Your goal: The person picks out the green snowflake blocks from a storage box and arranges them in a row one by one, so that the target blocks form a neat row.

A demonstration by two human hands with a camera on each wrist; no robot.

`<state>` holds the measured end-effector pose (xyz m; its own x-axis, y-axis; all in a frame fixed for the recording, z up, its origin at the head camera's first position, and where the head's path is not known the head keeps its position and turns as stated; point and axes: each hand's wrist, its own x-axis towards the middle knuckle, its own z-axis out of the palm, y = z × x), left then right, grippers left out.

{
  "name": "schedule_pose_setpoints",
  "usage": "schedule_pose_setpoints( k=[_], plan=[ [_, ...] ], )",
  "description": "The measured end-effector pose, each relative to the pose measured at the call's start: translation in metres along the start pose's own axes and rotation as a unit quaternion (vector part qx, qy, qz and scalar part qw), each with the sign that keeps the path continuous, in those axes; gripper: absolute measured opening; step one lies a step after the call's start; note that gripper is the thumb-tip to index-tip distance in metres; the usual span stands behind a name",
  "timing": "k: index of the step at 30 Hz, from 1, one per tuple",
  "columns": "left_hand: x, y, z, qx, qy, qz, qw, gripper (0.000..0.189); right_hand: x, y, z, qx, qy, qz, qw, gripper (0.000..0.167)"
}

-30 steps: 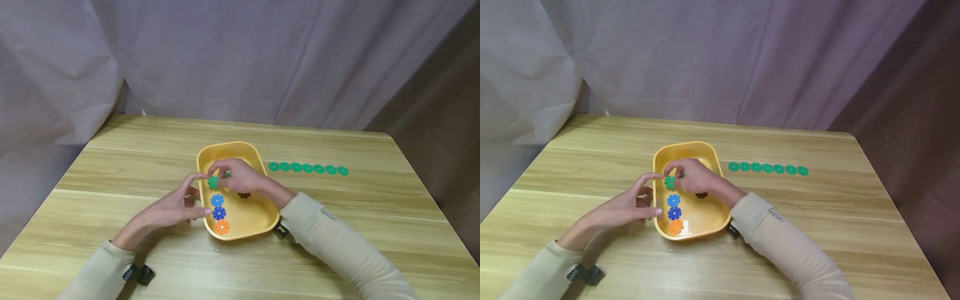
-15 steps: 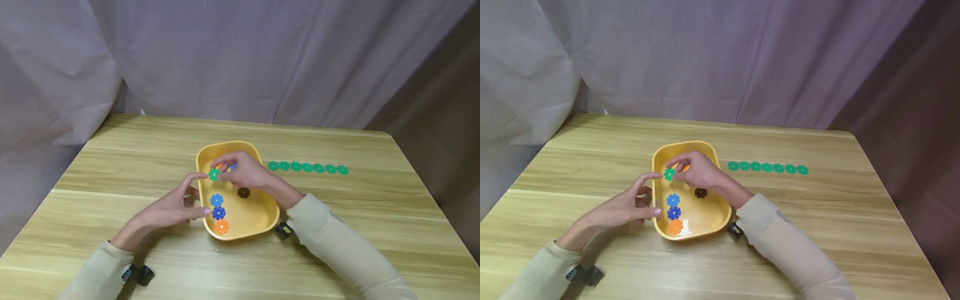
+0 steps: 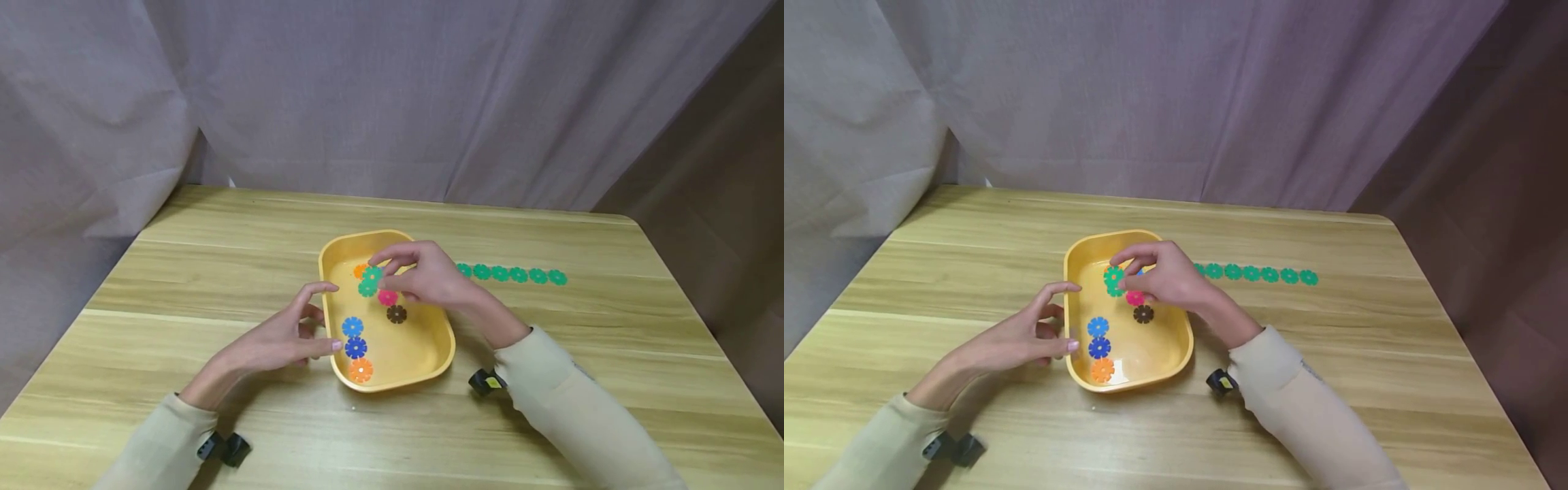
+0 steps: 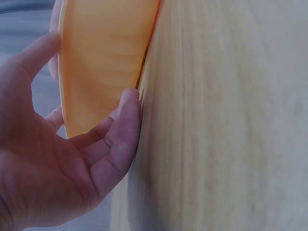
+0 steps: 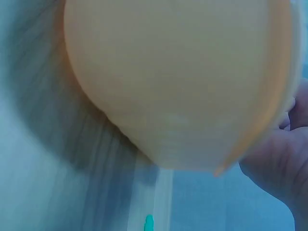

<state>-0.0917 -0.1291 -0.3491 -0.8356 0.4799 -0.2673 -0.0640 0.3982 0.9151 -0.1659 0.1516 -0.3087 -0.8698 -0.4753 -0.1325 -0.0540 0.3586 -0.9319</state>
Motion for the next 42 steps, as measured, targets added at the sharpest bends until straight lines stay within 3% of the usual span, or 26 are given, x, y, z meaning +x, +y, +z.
schedule_pose_setpoints(
  k=[9, 22, 38, 42],
  plan=[
    [0.0, 0.0, -0.001, 0.001, 0.002, -0.002, 1.0, 0.091, -0.021, 0.009, -0.029, 0.033, 0.047, 0.004, 0.9983, 0.038],
    [-0.001, -0.001, -0.001, 0.0, 0.006, -0.006, 1.0, 0.09, -0.047, 0.022, -0.07, 0.011, 0.126, 0.03, 0.9916, 0.039],
    [-0.003, 0.0, -0.001, 0.0, 0.004, -0.002, 1.0, 0.091, -0.08, 0.048, -0.111, 0.01, 0.164, 0.03, 0.986, 0.035],
    [-0.003, 0.0, -0.001, 0.002, 0.005, -0.001, 1.0, 0.091, -0.087, 0.054, -0.12, 0.031, 0.175, 0.018, 0.9839, 0.034]
  ],
)
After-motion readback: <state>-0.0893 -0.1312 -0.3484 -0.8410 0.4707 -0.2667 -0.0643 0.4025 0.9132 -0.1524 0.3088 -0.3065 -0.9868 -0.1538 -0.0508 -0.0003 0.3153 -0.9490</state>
